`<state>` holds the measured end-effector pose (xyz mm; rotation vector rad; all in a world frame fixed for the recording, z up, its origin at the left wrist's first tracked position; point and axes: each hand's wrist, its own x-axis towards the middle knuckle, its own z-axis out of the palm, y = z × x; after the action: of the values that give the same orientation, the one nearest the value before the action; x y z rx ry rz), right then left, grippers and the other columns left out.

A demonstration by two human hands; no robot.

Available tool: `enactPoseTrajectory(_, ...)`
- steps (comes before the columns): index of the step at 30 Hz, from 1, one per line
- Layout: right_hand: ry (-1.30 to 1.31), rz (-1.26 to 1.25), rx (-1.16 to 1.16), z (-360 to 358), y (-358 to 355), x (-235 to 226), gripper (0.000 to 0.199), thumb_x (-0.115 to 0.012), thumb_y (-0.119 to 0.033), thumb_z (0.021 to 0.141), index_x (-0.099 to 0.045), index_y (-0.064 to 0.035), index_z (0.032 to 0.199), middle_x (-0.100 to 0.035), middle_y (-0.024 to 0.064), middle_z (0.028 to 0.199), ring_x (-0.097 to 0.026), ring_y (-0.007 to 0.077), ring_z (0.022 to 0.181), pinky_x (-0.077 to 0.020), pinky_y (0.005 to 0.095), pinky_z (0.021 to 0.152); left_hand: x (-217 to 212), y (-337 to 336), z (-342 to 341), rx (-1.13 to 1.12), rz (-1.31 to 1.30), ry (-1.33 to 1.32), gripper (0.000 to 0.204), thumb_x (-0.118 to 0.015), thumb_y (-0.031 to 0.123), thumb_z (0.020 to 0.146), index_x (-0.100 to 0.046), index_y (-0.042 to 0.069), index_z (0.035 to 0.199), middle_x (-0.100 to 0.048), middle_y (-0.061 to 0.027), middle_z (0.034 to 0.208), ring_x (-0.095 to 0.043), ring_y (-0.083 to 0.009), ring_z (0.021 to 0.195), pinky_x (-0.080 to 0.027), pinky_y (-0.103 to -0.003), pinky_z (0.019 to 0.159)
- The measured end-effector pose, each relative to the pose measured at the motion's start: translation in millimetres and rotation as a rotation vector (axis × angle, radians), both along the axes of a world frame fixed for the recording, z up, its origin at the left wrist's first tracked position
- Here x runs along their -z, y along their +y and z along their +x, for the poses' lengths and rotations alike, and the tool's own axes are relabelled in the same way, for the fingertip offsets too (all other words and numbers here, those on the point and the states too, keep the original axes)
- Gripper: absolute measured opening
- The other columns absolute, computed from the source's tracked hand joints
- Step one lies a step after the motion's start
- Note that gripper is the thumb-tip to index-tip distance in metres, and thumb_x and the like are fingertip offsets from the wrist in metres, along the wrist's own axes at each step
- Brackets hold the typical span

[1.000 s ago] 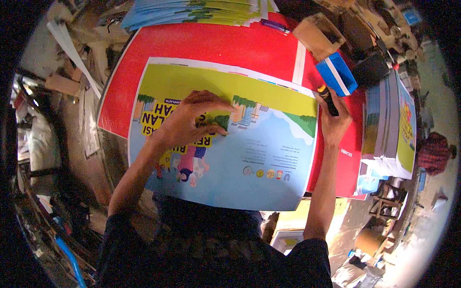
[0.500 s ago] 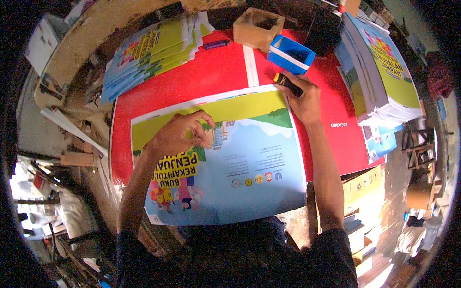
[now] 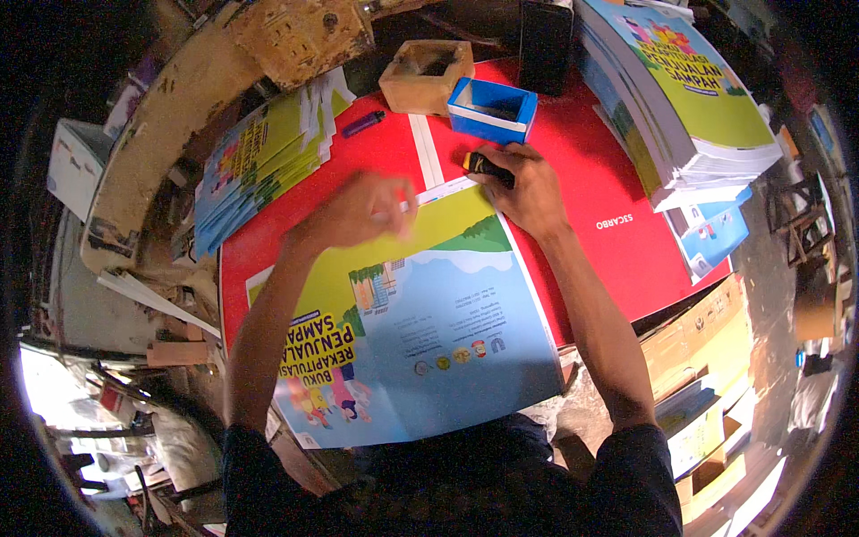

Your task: The person applies adhesive using a handheld applicator to the inner grids of book cover sheets, folding the sheets and stacking them onto a pile in a workshop environment.

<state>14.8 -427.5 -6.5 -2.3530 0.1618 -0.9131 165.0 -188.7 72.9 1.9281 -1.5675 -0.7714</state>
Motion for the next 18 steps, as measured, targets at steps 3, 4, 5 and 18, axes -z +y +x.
enactPoseTrajectory(3,-0.014,0.0,0.009,-3,-5,2,0.04,-0.086,-0.023,0.08,-0.076,-0.0052,0.115,-0.067,0.0163,0.087,-0.068,0.0342,0.081,-0.0566,0.0433,0.074,-14,-79,-4,-0.292,-0.59,-0.194,0.011,-0.078,0.011,0.087,-0.074,0.002,0.083,-0.074,-0.0055,0.086,-0.069,-0.0085,0.078,-0.052,-0.028,0.068)
enactPoseTrajectory(4,-0.019,-0.011,0.003,-1,-2,1,0.04,-0.086,-0.023,0.08,-0.076,-0.0052,0.115,-0.067,0.0163,0.087,-0.068,0.0342,0.081,-0.0566,0.0433,0.074,-19,-101,-1,-0.357,-0.625,-0.092,0.013,-0.079,0.012,0.086,-0.074,0.001,0.081,-0.074,-0.0071,0.084,-0.069,-0.0089,0.074,-0.052,-0.029,0.066)
enactPoseTrajectory(5,-0.026,-0.021,0.007,-1,-2,2,0.041,-0.086,-0.023,0.08,-0.076,-0.0051,0.115,-0.067,0.0163,0.087,-0.068,0.0344,0.081,-0.0567,0.0434,0.074,-23,-124,3,-0.412,-0.664,0.021,0.015,-0.081,0.013,0.086,-0.074,0.001,0.08,-0.075,-0.0086,0.081,-0.069,-0.0092,0.071,-0.052,-0.029,0.064)
enactPoseTrajectory(18,-0.05,0.065,0.11,-7,-8,1,0.038,-0.082,-0.022,0.083,-0.074,-0.0054,0.116,-0.072,0.0229,0.102,-0.069,0.0399,0.091,-0.0574,0.0482,0.082,-1,-47,-49,-0.403,-0.515,-0.528,0.032,-0.075,0.02,0.091,-0.068,0.006,0.119,-0.069,-0.0174,0.115,-0.061,-0.0397,0.113,-0.046,-0.05,0.101)
